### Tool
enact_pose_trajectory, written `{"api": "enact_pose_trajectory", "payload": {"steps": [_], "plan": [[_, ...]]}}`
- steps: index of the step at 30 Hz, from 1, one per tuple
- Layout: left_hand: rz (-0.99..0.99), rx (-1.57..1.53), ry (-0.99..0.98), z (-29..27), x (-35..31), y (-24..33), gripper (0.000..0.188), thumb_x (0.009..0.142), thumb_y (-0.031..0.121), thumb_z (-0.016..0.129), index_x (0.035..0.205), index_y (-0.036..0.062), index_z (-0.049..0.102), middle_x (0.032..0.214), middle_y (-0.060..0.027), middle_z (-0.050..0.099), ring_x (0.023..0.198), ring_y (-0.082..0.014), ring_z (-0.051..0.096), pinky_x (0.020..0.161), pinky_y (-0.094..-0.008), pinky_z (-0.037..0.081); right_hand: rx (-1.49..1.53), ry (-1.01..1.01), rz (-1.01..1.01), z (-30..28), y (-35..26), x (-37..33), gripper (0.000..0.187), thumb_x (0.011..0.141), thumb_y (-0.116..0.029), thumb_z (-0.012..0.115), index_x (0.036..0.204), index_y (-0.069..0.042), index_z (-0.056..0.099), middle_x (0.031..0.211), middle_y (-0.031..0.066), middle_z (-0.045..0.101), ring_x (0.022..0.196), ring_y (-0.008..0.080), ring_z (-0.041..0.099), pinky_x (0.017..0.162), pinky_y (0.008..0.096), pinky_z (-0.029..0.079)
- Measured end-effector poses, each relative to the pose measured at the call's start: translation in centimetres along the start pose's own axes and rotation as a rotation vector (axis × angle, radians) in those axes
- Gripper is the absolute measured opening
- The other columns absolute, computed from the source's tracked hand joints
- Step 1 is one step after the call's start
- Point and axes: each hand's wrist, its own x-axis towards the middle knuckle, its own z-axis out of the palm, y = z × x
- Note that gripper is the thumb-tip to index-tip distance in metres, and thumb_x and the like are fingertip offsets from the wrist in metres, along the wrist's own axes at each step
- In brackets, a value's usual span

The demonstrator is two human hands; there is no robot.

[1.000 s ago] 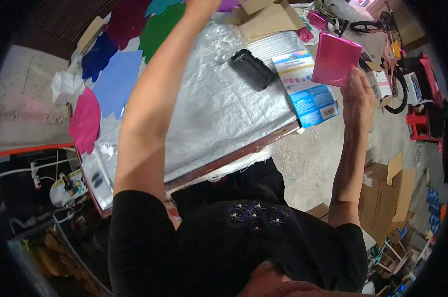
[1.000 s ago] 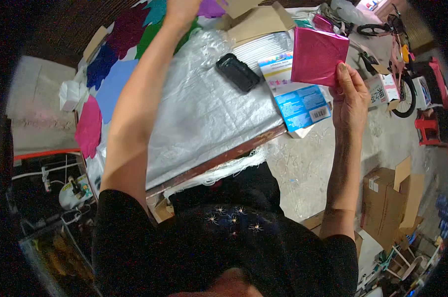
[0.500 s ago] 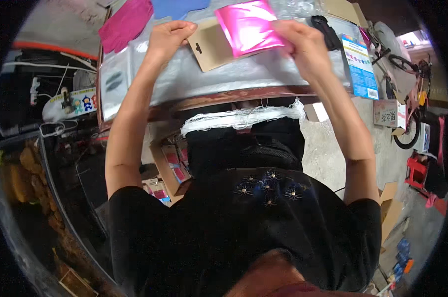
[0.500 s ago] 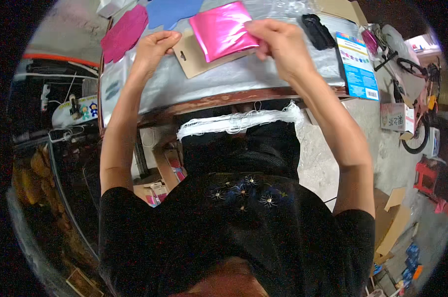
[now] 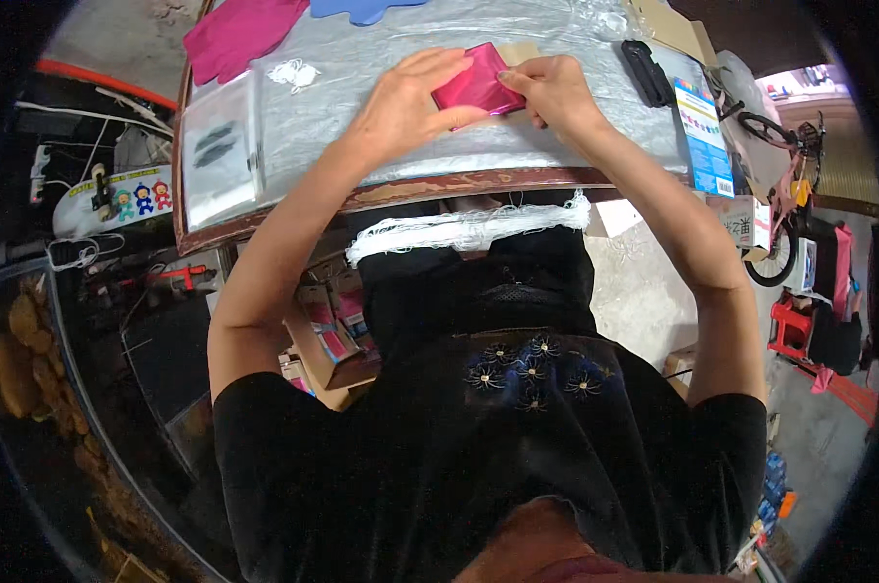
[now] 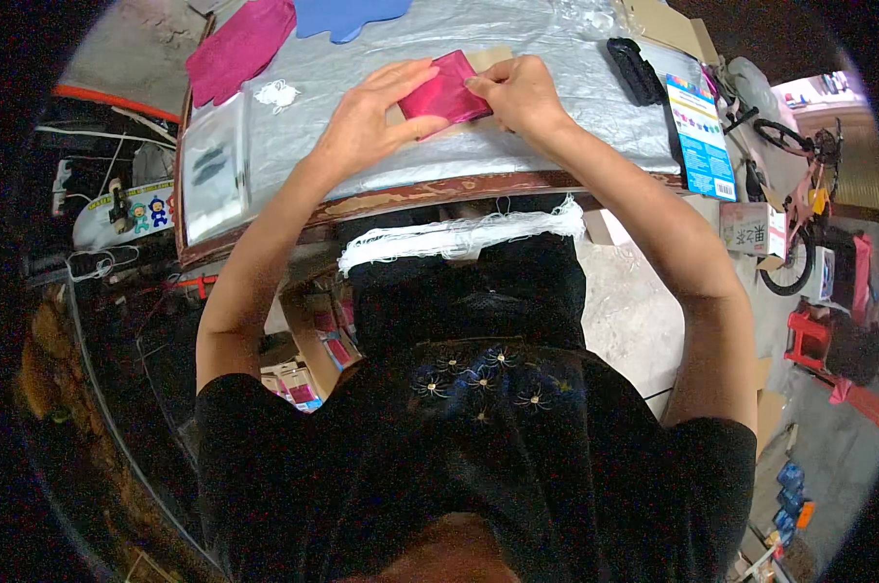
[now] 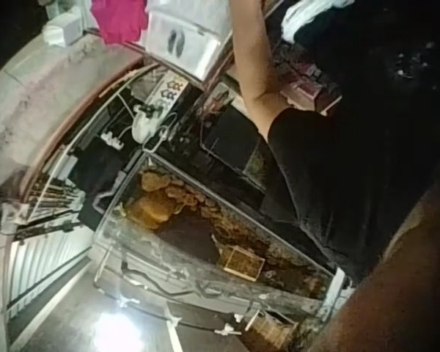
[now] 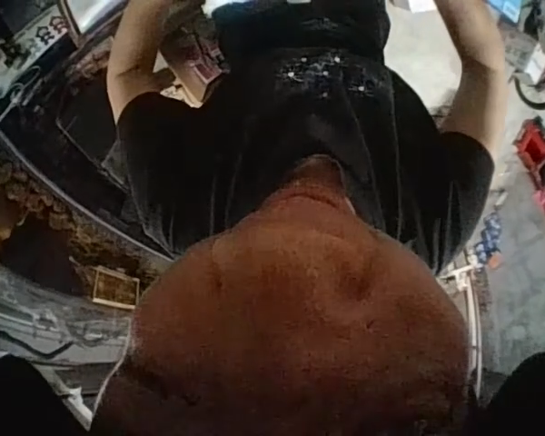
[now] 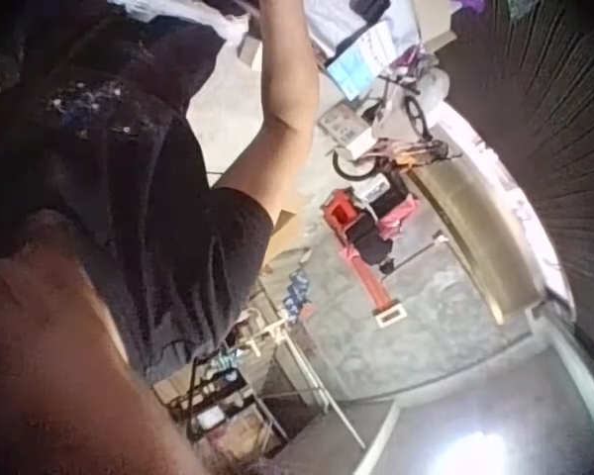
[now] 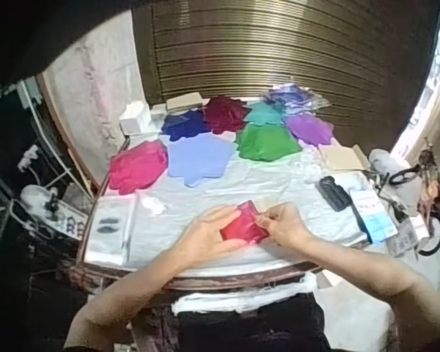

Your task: The person folds colorful sheets by hand, places them into plastic bags, and then inserts the bagged sheets into cardboard backers.

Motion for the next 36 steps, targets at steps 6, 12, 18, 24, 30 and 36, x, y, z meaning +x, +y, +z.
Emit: {"api": "enact_pose_trajectory", "payload": {"steps": [6, 12, 18, 24, 30, 36], "plan": [[-0.013, -0.050, -0.088, 0.2, 0.0, -0.7, 0.065, 0.082, 0.039, 0.082, 0.135, 0.0069, 0.062, 0.143, -0.0144, 0.057, 0.131, -0.0336, 0.054, 0.110, -0.0437, 0.044, -0.356, 0.046, -0.196, 0.0, 1.1, 1.4, 0.026, 0.091, -0.024, 0.073, 0.092, 0.001, 0.073, 0.066, 0.0113, 0.066, 0.057, 0.0218, 0.065, 0.053, 0.0355, 0.050], [0.009, -0.069, -0.158, -0.2, 0.6, -1.3, 0.067, 0.080, 0.039, 0.083, 0.135, 0.0071, 0.062, 0.145, -0.0136, 0.056, 0.130, -0.0327, 0.054, 0.110, -0.0441, 0.044, -0.784, -0.098, -0.244, -1.4, -1.2, 2.5, 0.029, 0.089, -0.031, 0.070, 0.097, -0.003, 0.073, 0.083, 0.0191, 0.071, 0.079, 0.0424, 0.068, 0.073, 0.0455, 0.055], [0.016, -0.109, -0.146, -0.1, 0.9, -1.5, 0.067, 0.078, 0.039, 0.083, 0.133, 0.0056, 0.063, 0.141, -0.0149, 0.058, 0.126, -0.0337, 0.056, 0.108, -0.0445, 0.046, -0.728, 0.038, -0.532, -2.2, 0.7, 3.1, 0.029, 0.092, -0.031, 0.070, 0.111, -0.010, 0.068, 0.108, 0.0103, 0.071, 0.103, 0.0324, 0.067, 0.089, 0.0467, 0.050], [0.027, -0.074, -0.152, -0.2, 0.9, -1.0, 0.060, 0.081, 0.043, 0.080, 0.130, 0.0114, 0.066, 0.142, -0.0133, 0.056, 0.127, -0.0335, 0.055, 0.107, -0.0450, 0.045, -0.671, -0.106, -0.637, -2.8, 1.8, 4.7, 0.036, 0.097, -0.025, 0.063, 0.133, -0.016, 0.063, 0.142, 0.0067, 0.058, 0.139, 0.0298, 0.045, 0.117, 0.0544, 0.026], [0.027, 0.050, -0.233, -0.3, 0.6, -0.4, 0.051, 0.085, 0.044, 0.075, 0.132, 0.0267, 0.067, 0.149, -0.0059, 0.050, 0.133, -0.0299, 0.048, 0.112, -0.0465, 0.039, -0.588, -0.076, -0.714, -2.3, 1.1, 6.2, 0.028, 0.091, -0.030, 0.069, 0.114, -0.014, 0.065, 0.130, 0.0070, 0.061, 0.127, 0.0296, 0.051, 0.108, 0.0518, 0.033], [0.043, 0.076, -0.253, 0.1, 0.8, -0.4, 0.049, 0.085, 0.045, 0.074, 0.132, 0.0340, 0.066, 0.151, -0.0015, 0.048, 0.135, -0.0278, 0.045, 0.113, -0.0483, 0.036, -0.412, -0.119, -0.770, -2.4, 2.1, 8.4, 0.008, 0.085, -0.014, 0.069, 0.091, -0.011, 0.066, 0.125, 0.0155, 0.058, 0.128, 0.0342, 0.048, 0.105, 0.0519, 0.033]]}}
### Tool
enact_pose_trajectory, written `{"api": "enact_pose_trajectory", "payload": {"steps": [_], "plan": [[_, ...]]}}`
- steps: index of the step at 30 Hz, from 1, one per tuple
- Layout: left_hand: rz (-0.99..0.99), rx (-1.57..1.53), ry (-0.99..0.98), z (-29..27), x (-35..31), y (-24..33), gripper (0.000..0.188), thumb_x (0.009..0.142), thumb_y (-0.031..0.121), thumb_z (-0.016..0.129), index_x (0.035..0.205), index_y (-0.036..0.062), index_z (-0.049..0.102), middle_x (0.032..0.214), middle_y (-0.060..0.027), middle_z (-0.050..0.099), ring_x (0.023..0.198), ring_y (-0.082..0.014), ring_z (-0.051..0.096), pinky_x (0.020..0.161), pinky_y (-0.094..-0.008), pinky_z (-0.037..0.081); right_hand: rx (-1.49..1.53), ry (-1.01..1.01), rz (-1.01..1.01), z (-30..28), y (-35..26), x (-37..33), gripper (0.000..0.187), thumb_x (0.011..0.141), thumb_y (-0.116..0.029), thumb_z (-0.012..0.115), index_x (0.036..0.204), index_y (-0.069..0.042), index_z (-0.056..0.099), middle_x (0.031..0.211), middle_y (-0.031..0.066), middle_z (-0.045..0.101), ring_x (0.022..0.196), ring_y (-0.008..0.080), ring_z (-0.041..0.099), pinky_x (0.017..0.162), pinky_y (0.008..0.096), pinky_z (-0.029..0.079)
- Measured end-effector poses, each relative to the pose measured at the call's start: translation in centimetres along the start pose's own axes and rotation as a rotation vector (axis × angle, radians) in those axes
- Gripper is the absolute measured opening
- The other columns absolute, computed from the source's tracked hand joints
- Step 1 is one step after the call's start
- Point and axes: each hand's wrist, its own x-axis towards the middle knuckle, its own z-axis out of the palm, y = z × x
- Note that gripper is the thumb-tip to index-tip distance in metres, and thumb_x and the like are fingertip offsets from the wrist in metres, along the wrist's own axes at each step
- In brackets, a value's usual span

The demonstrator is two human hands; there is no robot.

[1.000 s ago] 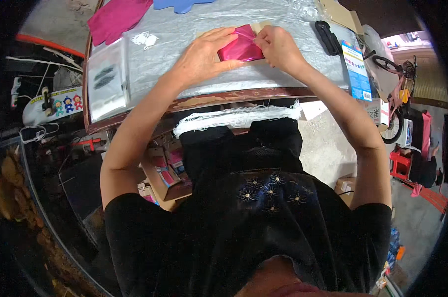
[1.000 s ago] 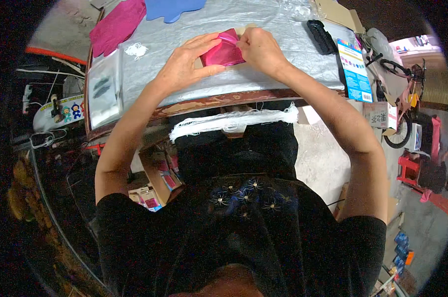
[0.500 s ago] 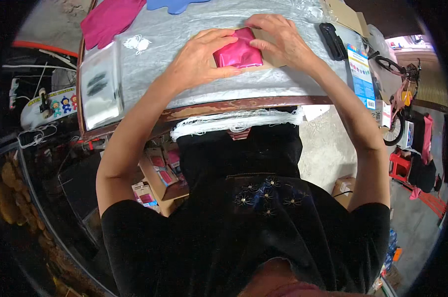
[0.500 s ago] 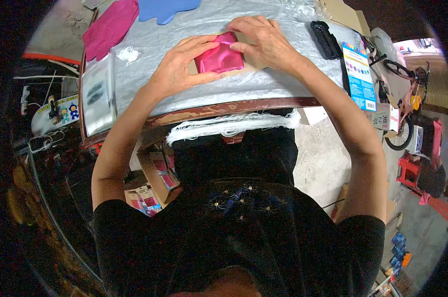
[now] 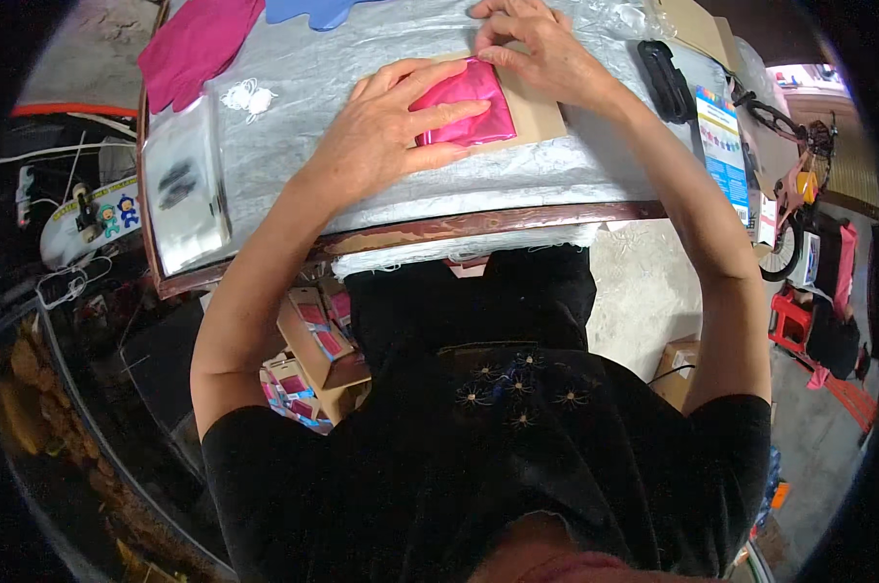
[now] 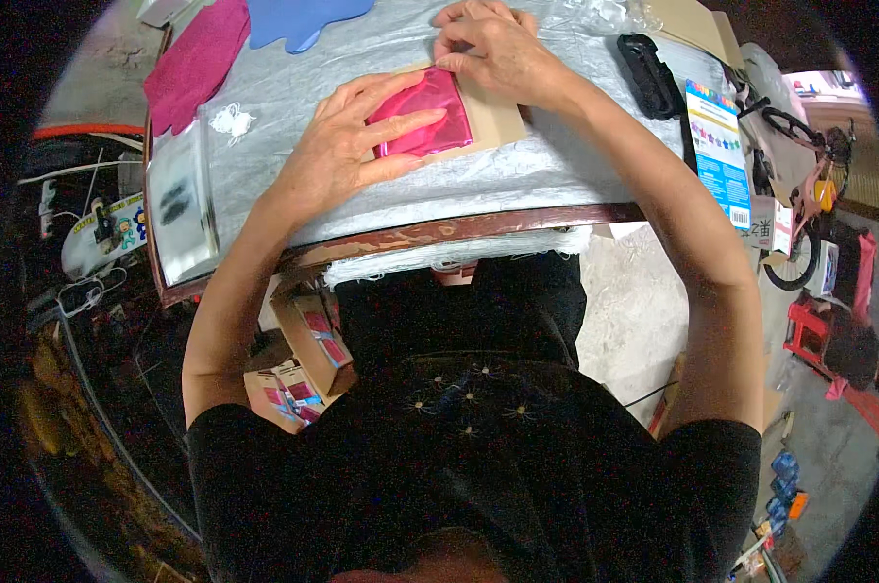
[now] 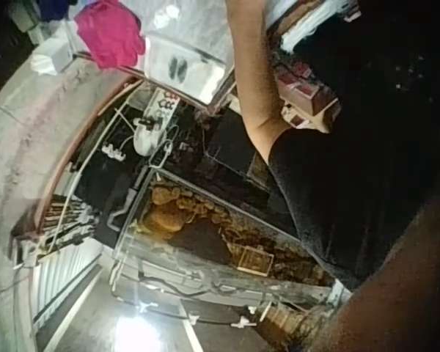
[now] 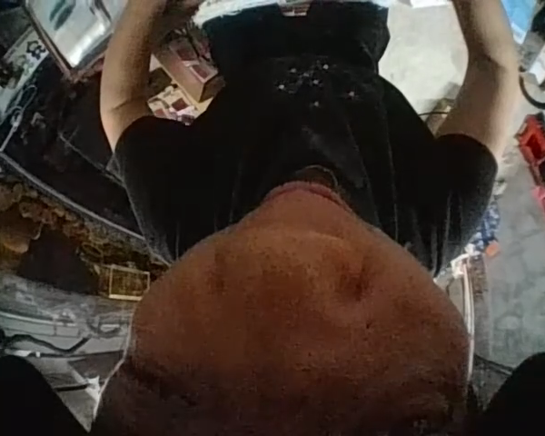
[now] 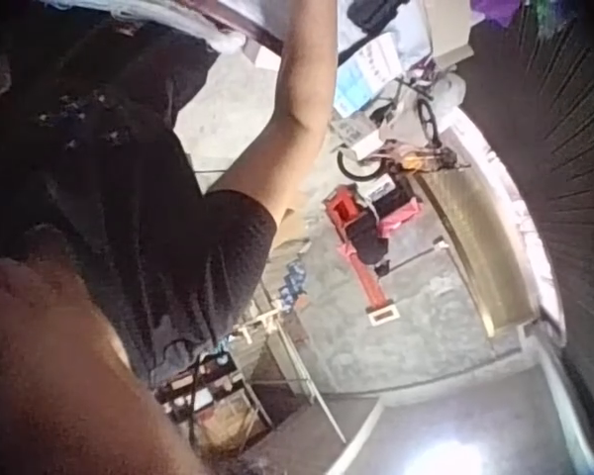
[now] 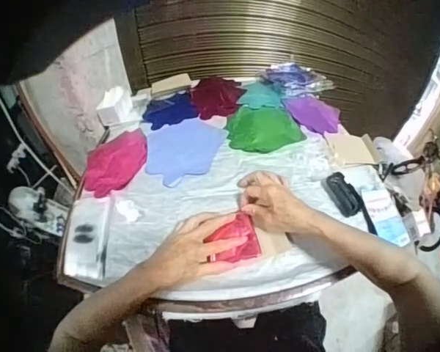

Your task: The person folds colorful sheets by hand, places them into plastic bags, and then inserts the bagged sheets into cardboard backers.

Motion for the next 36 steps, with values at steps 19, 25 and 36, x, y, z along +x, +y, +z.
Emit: {"api": "enact_pose_trajectory", "payload": {"steps": [19, 25, 36], "plan": [[0.011, 0.019, -0.021, 0.2, 0.1, -0.6, 0.045, 0.088, 0.043, 0.073, 0.129, 0.0250, 0.069, 0.150, -0.0034, 0.051, 0.135, -0.0298, 0.045, 0.114, -0.0472, 0.036, -0.054, -0.275, -0.116, -2.4, -2.9, -3.5, 0.062, 0.093, -0.041, 0.067, 0.143, -0.008, 0.050, 0.156, 0.0174, 0.041, 0.150, 0.0371, 0.028, 0.121, 0.0607, 0.016], [0.035, 0.017, -0.085, -0.6, 0.0, -0.2, 0.041, 0.097, 0.033, 0.063, 0.137, 0.0234, 0.063, 0.158, -0.0053, 0.041, 0.140, -0.0326, 0.041, 0.116, -0.0483, 0.033, -0.098, -0.354, -0.141, -2.1, -2.2, -4.3, 0.082, 0.091, -0.048, 0.068, 0.155, -0.009, 0.037, 0.162, 0.0151, 0.032, 0.152, 0.0369, 0.024, 0.121, 0.0620, 0.012], [0.053, 0.072, -0.184, -1.3, -0.4, -0.5, 0.052, 0.102, 0.033, 0.050, 0.152, 0.0182, 0.045, 0.160, -0.0145, 0.035, 0.148, -0.0339, 0.031, 0.122, -0.0510, 0.024, 0.078, -0.436, 0.015, -3.3, -3.1, -3.4, 0.084, 0.089, -0.051, 0.070, 0.157, -0.017, 0.035, 0.165, 0.0118, 0.028, 0.154, 0.0361, 0.019, 0.122, 0.0635, 0.003]]}}
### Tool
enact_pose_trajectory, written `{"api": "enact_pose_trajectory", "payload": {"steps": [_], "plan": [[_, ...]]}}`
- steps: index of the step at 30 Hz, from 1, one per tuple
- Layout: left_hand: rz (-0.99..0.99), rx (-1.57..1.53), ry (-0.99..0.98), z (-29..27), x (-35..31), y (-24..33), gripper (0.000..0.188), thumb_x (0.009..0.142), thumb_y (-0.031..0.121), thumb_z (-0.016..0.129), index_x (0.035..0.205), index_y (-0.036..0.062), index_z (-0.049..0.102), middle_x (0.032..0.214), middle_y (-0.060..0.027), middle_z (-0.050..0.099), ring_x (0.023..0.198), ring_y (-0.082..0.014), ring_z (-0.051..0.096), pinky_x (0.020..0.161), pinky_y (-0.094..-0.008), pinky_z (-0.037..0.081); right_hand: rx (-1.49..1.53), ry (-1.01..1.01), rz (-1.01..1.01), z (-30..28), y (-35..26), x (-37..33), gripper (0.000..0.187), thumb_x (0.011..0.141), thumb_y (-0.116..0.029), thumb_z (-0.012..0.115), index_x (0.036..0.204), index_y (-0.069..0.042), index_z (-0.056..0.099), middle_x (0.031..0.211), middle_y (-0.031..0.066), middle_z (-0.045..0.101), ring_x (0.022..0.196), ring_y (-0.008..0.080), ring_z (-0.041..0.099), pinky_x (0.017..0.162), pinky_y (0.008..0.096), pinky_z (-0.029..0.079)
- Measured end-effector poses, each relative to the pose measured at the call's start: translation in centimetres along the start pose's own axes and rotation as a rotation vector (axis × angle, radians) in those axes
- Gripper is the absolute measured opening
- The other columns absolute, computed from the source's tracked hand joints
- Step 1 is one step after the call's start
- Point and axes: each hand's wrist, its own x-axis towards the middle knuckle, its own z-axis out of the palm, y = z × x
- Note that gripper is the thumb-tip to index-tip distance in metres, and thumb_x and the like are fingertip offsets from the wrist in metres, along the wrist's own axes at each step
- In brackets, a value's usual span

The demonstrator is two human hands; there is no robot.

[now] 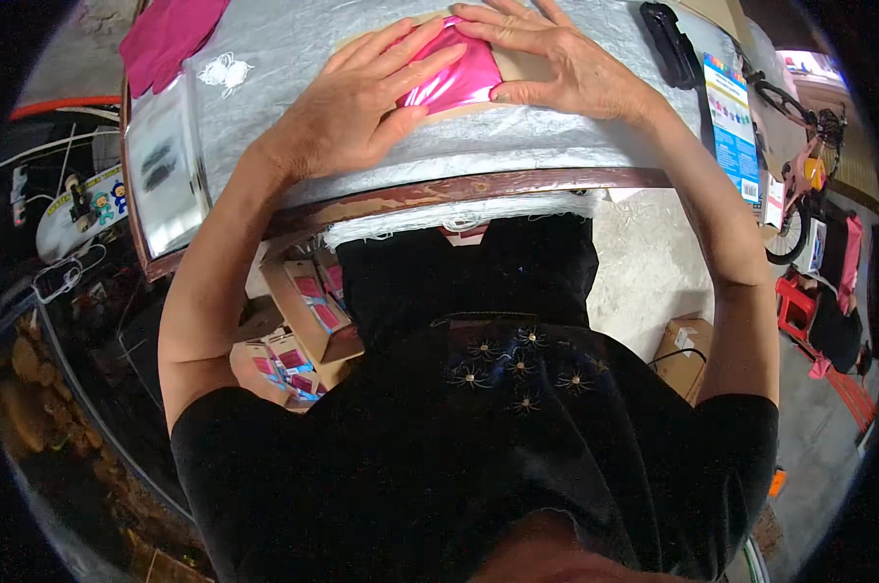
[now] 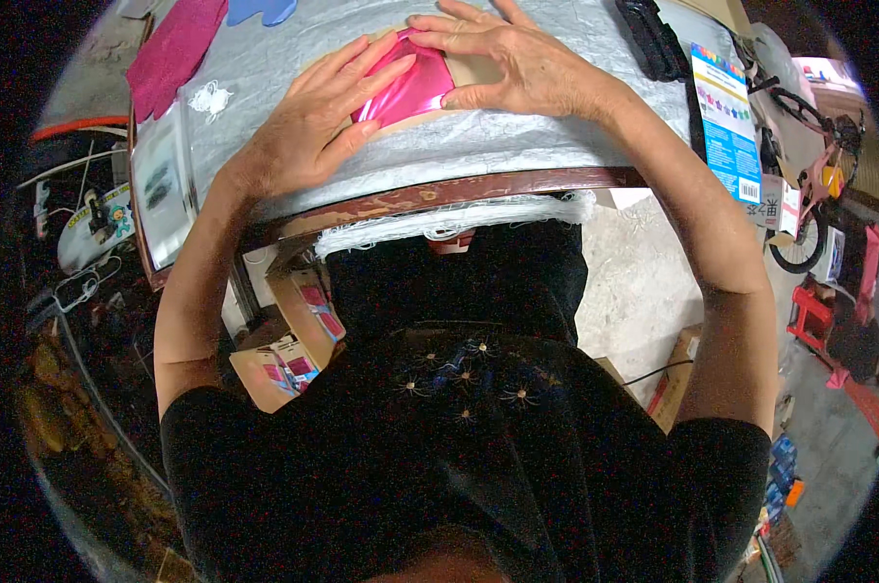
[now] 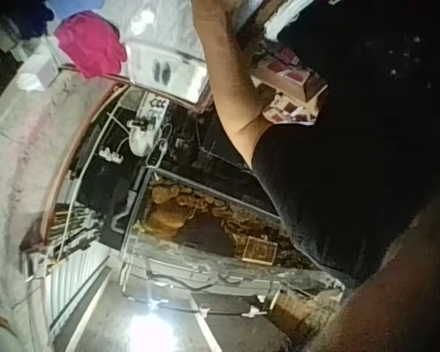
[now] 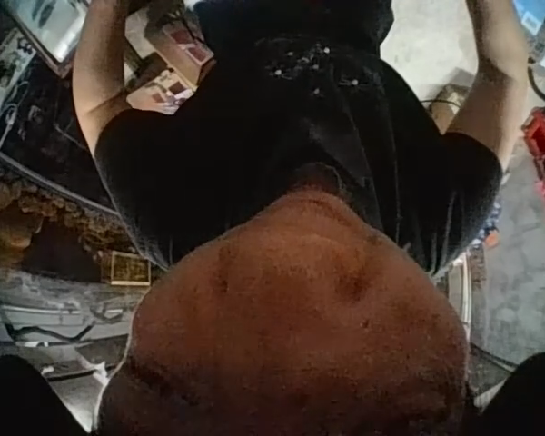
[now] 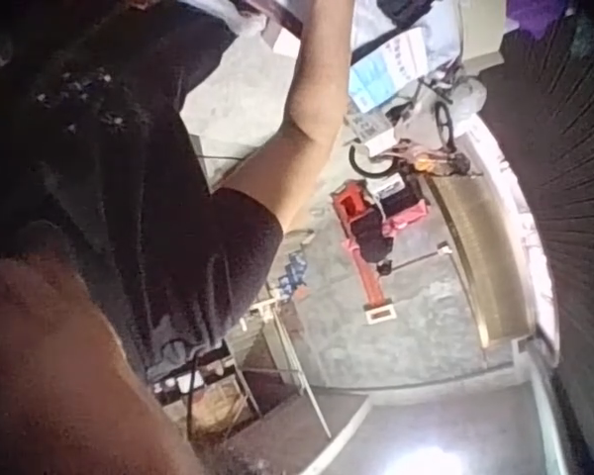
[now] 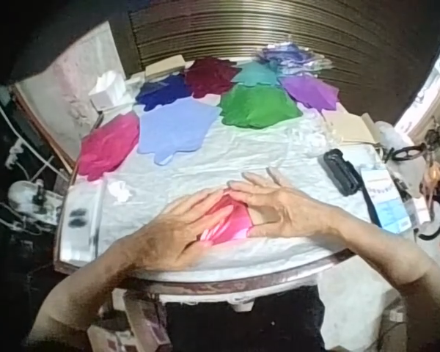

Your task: The person folds colorful sheets by hand, places them into plastic bags, and then inserts the bagged sheets into cardboard backers.

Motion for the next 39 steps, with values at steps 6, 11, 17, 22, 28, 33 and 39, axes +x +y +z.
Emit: {"api": "enact_pose_trajectory", "payload": {"steps": [6, 11, 17, 22, 28, 33, 39], "plan": [[0.009, 0.003, 0.026, -0.3, -0.2, 0.5, 0.048, 0.100, 0.033, 0.056, 0.145, 0.0194, 0.054, 0.157, -0.0132, 0.041, 0.148, -0.0333, 0.032, 0.122, -0.0504, 0.024, -0.065, 0.134, -0.056, 2.5, 1.3, -0.5, 0.068, 0.092, -0.042, 0.067, 0.150, -0.016, 0.044, 0.159, 0.0090, 0.038, 0.151, 0.0344, 0.025, 0.122, 0.0605, 0.008], [-0.014, -0.049, 0.105, 0.0, 0.5, 0.9, 0.039, 0.097, 0.030, 0.061, 0.134, 0.0196, 0.065, 0.148, -0.0117, 0.052, 0.141, -0.0336, 0.041, 0.119, -0.0489, 0.030, -0.079, 0.144, -0.070, 1.1, 0.8, 0.0, 0.068, 0.093, -0.042, 0.067, 0.151, -0.015, 0.043, 0.158, 0.0097, 0.040, 0.151, 0.0342, 0.025, 0.122, 0.0606, 0.008], [0.022, -0.094, 0.150, 0.2, 1.1, 0.6, 0.035, 0.094, 0.027, 0.065, 0.128, 0.0194, 0.069, 0.142, -0.0105, 0.058, 0.136, -0.0333, 0.048, 0.115, -0.0480, 0.035, 0.090, 0.100, -0.002, -0.3, 0.1, -2.0, 0.075, 0.094, -0.043, 0.066, 0.156, -0.012, 0.037, 0.162, 0.0138, 0.035, 0.153, 0.0353, 0.022, 0.122, 0.0624, 0.004], [0.014, -0.099, 0.115, 0.3, 1.6, 0.6, 0.036, 0.094, 0.024, 0.065, 0.129, 0.0189, 0.068, 0.144, -0.0109, 0.056, 0.138, -0.0351, 0.046, 0.115, -0.0491, 0.036, -0.185, 0.323, 0.220, 0.5, 2.2, -6.9, 0.055, 0.097, -0.029, 0.062, 0.148, -0.012, 0.048, 0.156, 0.0116, 0.044, 0.150, 0.0341, 0.030, 0.122, 0.0596, 0.011], [0.017, -0.097, 0.135, 0.6, 2.0, 0.3, 0.037, 0.093, 0.030, 0.067, 0.129, 0.0240, 0.069, 0.142, -0.0092, 0.058, 0.136, -0.0338, 0.047, 0.113, -0.0485, 0.038, -0.432, 0.369, 0.187, 3.7, 2.4, -6.6, 0.047, 0.099, -0.011, 0.057, 0.146, -0.018, 0.055, 0.156, 0.0029, 0.046, 0.153, 0.0274, 0.026, 0.125, 0.0523, 0.008], [-0.013, -0.090, 0.139, 0.6, 2.1, 0.8, 0.036, 0.093, 0.032, 0.067, 0.127, 0.0251, 0.070, 0.141, -0.0080, 0.059, 0.136, -0.0328, 0.048, 0.112, -0.0476, 0.039, -0.428, 0.371, 0.163, 4.4, 1.7, -5.2, 0.049, 0.100, -0.009, 0.056, 0.148, -0.016, 0.052, 0.156, 0.0040, 0.045, 0.152, 0.0279, 0.028, 0.125, 0.0527, 0.010], [0.002, -0.083, 0.162, 0.5, 2.7, 1.4, 0.035, 0.092, 0.035, 0.068, 0.125, 0.0254, 0.072, 0.140, -0.0063, 0.060, 0.134, -0.0302, 0.049, 0.110, -0.0463, 0.040, -0.302, 0.384, 0.156, 4.8, 0.7, -3.8, 0.050, 0.104, -0.016, 0.051, 0.153, -0.017, 0.043, 0.159, 0.0043, 0.040, 0.152, 0.0285, 0.027, 0.126, 0.0531, 0.011]]}}
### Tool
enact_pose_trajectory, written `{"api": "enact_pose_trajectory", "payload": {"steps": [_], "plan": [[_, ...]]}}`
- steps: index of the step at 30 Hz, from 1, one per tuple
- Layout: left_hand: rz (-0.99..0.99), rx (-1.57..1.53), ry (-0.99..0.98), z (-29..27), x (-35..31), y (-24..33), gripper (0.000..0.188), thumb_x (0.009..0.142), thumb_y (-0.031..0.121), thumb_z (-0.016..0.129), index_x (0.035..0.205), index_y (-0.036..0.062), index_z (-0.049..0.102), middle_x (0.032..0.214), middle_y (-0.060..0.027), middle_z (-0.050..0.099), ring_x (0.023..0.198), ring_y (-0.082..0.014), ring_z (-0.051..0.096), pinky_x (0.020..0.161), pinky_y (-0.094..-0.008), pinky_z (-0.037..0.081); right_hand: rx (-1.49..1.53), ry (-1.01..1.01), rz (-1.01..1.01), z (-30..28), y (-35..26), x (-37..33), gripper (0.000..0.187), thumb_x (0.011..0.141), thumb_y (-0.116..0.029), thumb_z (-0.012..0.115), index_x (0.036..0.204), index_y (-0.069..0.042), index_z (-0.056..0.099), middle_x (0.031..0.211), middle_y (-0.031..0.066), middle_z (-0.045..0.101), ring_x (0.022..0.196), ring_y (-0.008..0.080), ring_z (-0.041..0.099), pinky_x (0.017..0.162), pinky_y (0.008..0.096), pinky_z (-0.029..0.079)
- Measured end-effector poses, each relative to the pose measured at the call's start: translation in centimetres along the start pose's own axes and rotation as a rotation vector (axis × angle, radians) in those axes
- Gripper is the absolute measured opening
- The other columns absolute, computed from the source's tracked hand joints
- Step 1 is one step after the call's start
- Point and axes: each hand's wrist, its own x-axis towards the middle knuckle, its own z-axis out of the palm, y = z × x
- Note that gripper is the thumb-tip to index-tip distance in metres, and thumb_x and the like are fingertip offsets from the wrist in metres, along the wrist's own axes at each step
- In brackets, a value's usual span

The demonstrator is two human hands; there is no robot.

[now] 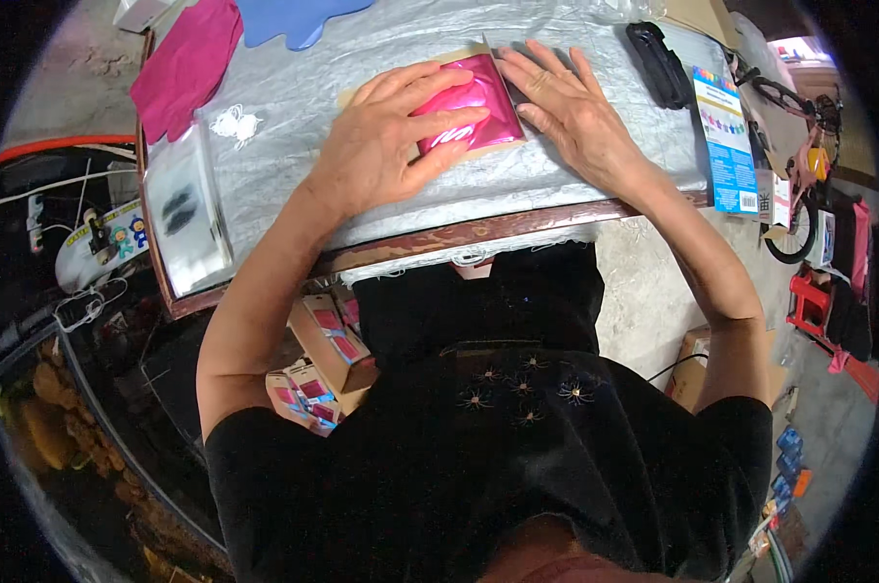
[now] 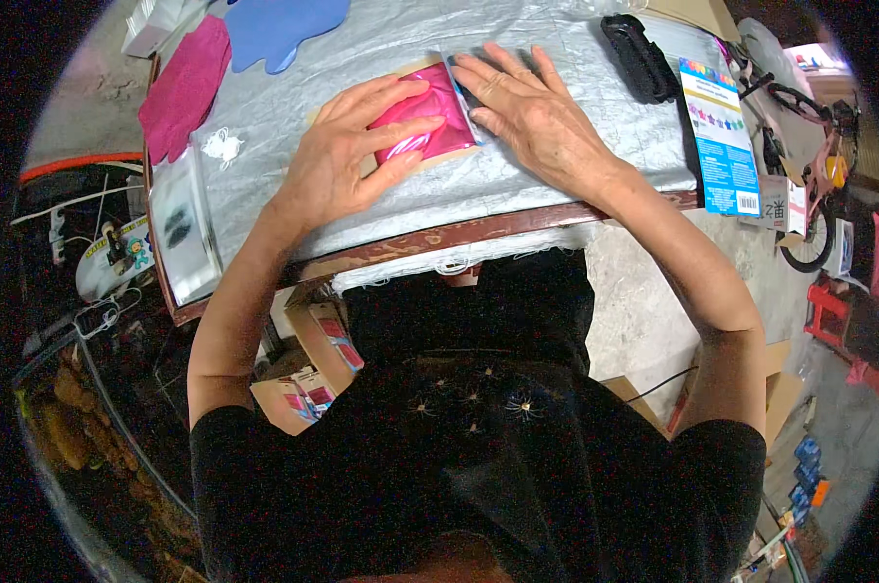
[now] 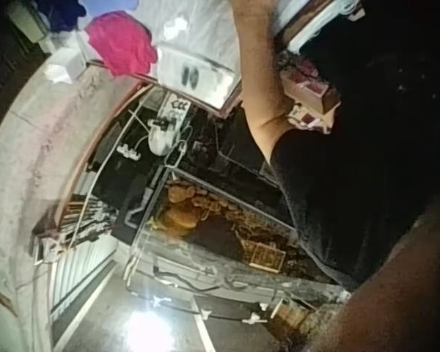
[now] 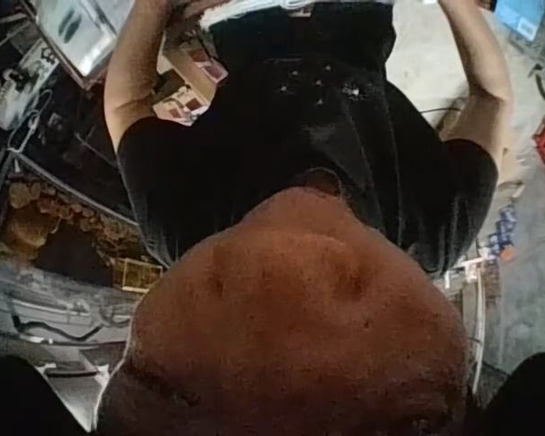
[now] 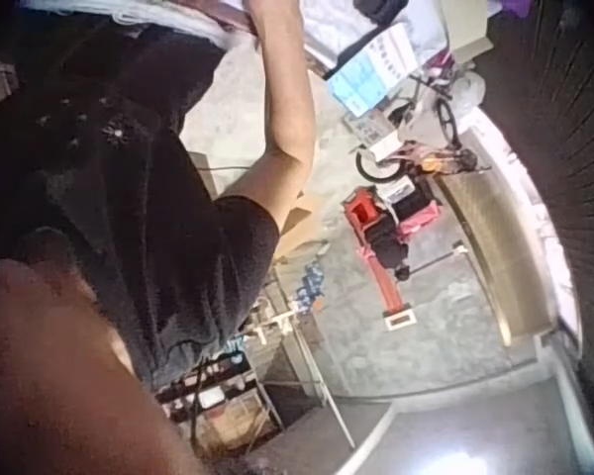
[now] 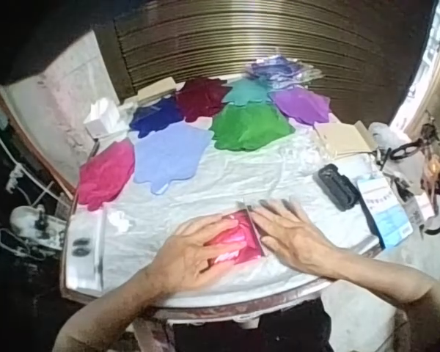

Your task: The person folds colorful sheets by hand, places them into plastic bags, and then inserts the bagged sheets into cardboard backers.

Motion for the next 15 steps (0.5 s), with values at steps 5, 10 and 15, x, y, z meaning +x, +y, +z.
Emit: {"api": "enact_pose_trajectory", "payload": {"steps": [5, 10, 15], "plan": [[0.000, -0.026, 0.017, 0.1, 0.1, -0.1, 0.034, 0.091, 0.036, 0.069, 0.123, 0.0252, 0.073, 0.140, -0.0057, 0.060, 0.134, -0.0289, 0.050, 0.110, -0.0459, 0.040, 0.041, -0.019, -0.004, -0.3, -0.1, 0.5, 0.050, 0.105, -0.024, 0.049, 0.154, -0.018, 0.041, 0.160, 0.0038, 0.039, 0.151, 0.0278, 0.028, 0.126, 0.0522, 0.012], [-0.012, -0.052, 0.008, 0.1, 0.2, -0.3, 0.033, 0.091, 0.035, 0.069, 0.122, 0.0241, 0.073, 0.140, -0.0055, 0.059, 0.134, -0.0286, 0.049, 0.110, -0.0457, 0.040, -0.030, -0.059, -0.048, -0.5, 0.0, 1.0, 0.052, 0.104, -0.027, 0.051, 0.155, -0.018, 0.041, 0.160, 0.0032, 0.039, 0.151, 0.0265, 0.029, 0.125, 0.0517, 0.014], [-0.024, -0.080, 0.008, 0.1, 0.1, -0.2, 0.033, 0.091, 0.035, 0.069, 0.121, 0.0229, 0.073, 0.141, -0.0054, 0.059, 0.135, -0.0282, 0.049, 0.110, -0.0456, 0.039, -0.079, -0.071, -0.121, -0.8, 0.0, 1.3, 0.053, 0.102, -0.032, 0.053, 0.153, -0.019, 0.043, 0.158, 0.0024, 0.042, 0.150, 0.0260, 0.031, 0.125, 0.0522, 0.015]]}}
